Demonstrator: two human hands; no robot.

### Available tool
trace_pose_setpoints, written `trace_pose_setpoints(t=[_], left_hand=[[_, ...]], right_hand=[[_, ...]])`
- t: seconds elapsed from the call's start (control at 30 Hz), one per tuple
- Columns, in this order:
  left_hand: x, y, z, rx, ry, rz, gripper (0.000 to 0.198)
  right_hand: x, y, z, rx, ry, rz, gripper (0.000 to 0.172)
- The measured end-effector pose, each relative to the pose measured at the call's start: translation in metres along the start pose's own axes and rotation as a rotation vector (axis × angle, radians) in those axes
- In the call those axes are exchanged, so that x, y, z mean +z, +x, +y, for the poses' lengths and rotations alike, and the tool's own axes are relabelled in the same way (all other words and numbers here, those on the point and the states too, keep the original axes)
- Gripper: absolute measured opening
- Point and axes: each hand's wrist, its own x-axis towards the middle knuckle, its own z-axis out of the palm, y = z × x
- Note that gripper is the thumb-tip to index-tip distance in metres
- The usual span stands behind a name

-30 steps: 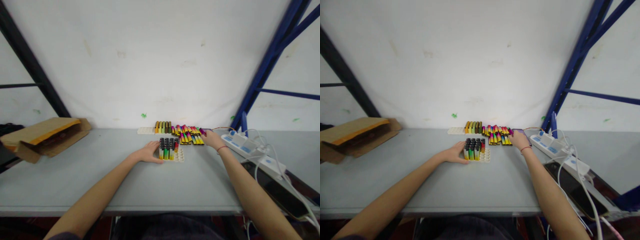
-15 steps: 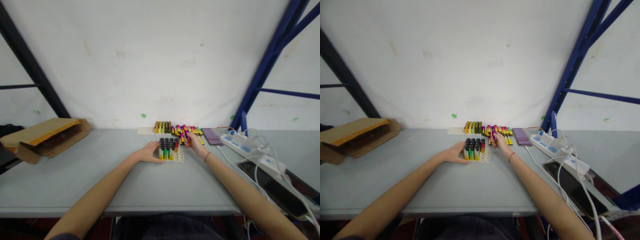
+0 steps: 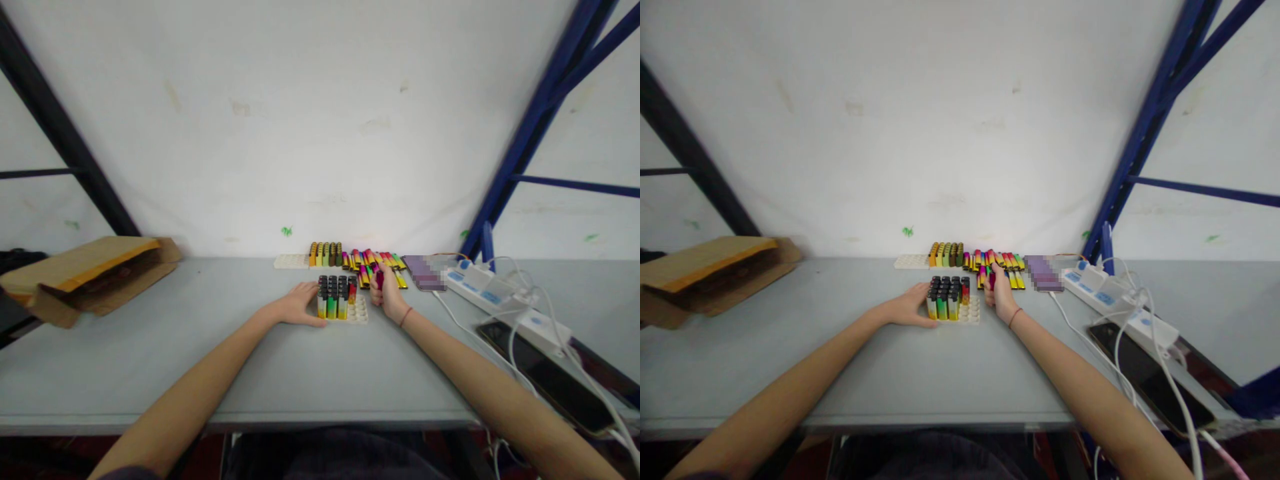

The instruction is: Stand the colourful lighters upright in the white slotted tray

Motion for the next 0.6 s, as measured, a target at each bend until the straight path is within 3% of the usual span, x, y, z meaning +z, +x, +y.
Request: trace_pose_setpoints(t=[0.33,0.6], left_hand=[[-0.0005,-0.0005,0.0003,-0.009,0.016,-0.007,0.099],[-0.0009,-0.0011,0.0001,0.002,-0.018,0.006,0.098]], right_hand=[[0.0009,0.0046,0.0066,-0.022,0.056,0.086,0.041],[0.0025,0.0045,0.006,-0.002,0.03,0.114,0.05]])
